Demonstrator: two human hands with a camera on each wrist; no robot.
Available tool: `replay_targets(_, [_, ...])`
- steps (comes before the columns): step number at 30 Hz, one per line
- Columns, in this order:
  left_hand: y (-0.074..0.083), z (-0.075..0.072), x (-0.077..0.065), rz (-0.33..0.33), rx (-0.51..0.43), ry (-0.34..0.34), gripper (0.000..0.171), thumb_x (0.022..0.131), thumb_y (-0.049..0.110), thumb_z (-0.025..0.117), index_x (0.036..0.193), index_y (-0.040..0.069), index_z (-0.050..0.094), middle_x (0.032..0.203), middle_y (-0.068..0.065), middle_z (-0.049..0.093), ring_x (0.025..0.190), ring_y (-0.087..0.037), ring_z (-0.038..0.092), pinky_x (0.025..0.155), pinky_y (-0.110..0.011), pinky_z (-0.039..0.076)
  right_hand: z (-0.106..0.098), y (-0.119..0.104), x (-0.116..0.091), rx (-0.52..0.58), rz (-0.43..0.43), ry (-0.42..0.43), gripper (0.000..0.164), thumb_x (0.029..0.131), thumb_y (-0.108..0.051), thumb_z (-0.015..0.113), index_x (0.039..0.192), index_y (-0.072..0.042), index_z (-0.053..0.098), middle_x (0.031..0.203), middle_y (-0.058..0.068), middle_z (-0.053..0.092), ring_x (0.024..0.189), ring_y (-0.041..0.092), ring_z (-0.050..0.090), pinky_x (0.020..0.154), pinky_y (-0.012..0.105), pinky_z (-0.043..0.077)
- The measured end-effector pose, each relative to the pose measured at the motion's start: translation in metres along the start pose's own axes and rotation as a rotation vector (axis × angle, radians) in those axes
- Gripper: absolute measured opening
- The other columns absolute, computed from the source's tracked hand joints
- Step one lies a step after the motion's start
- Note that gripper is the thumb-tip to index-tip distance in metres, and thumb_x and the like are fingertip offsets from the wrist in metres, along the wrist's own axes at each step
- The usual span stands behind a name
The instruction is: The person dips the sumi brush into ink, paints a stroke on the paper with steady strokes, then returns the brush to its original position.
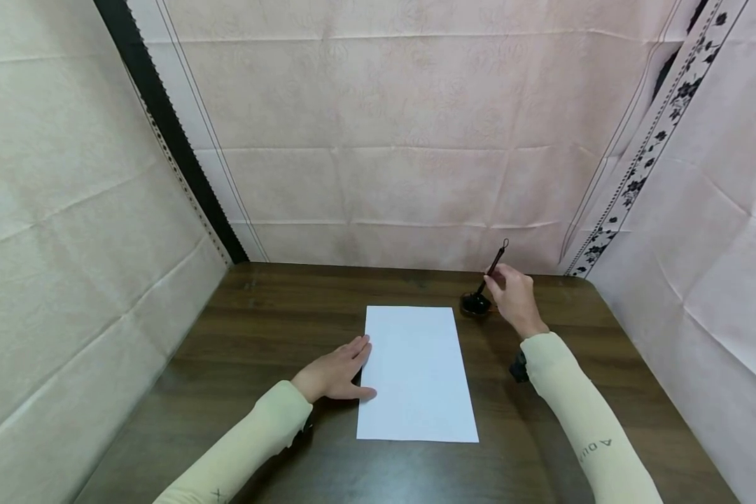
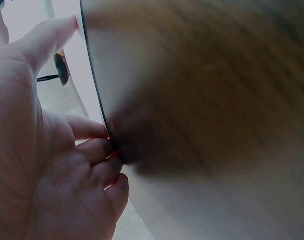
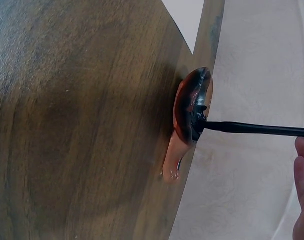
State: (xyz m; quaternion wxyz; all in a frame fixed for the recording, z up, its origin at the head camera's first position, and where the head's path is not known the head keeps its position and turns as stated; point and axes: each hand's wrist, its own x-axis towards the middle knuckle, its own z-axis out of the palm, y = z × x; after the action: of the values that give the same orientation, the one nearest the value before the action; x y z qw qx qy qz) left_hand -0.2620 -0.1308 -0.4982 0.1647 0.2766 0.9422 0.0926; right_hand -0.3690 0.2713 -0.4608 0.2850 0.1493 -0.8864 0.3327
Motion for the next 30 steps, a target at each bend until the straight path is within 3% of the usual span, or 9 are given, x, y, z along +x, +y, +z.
replay_targets(9, [0.001, -0.001, 0.000, -0.002, -0.004, 0.008, 0.102, 0.096, 0.065, 0.064, 0.168, 0.005, 0.023, 0.179, -0.012, 0.016, 0.166, -0.029, 0.019, 0.132, -0.049, 0.028, -0.001, 0.002, 0.001, -0.005, -0.015, 0.012, 0.014, 0.099, -0.003, 0.072, 0.111, 0.001, 0.075, 0.109, 0.022, 0.078, 0.101, 0.039, 0.076, 0.087, 0.056, 0.062])
replay_targets(30, [-0.001, -0.001, 0.000, 0.034, -0.001, 0.002, 0.101, 0.099, 0.064, 0.061, 0.167, 0.000, 0.023, 0.179, -0.015, 0.015, 0.167, -0.030, 0.015, 0.133, -0.047, 0.025, -0.013, -0.002, -0.008, -0.039, -0.016, 0.000, 0.015, 0.101, -0.007, 0.071, 0.113, 0.002, 0.073, 0.109, 0.022, 0.077, 0.101, 0.039, 0.075, 0.087, 0.056, 0.061])
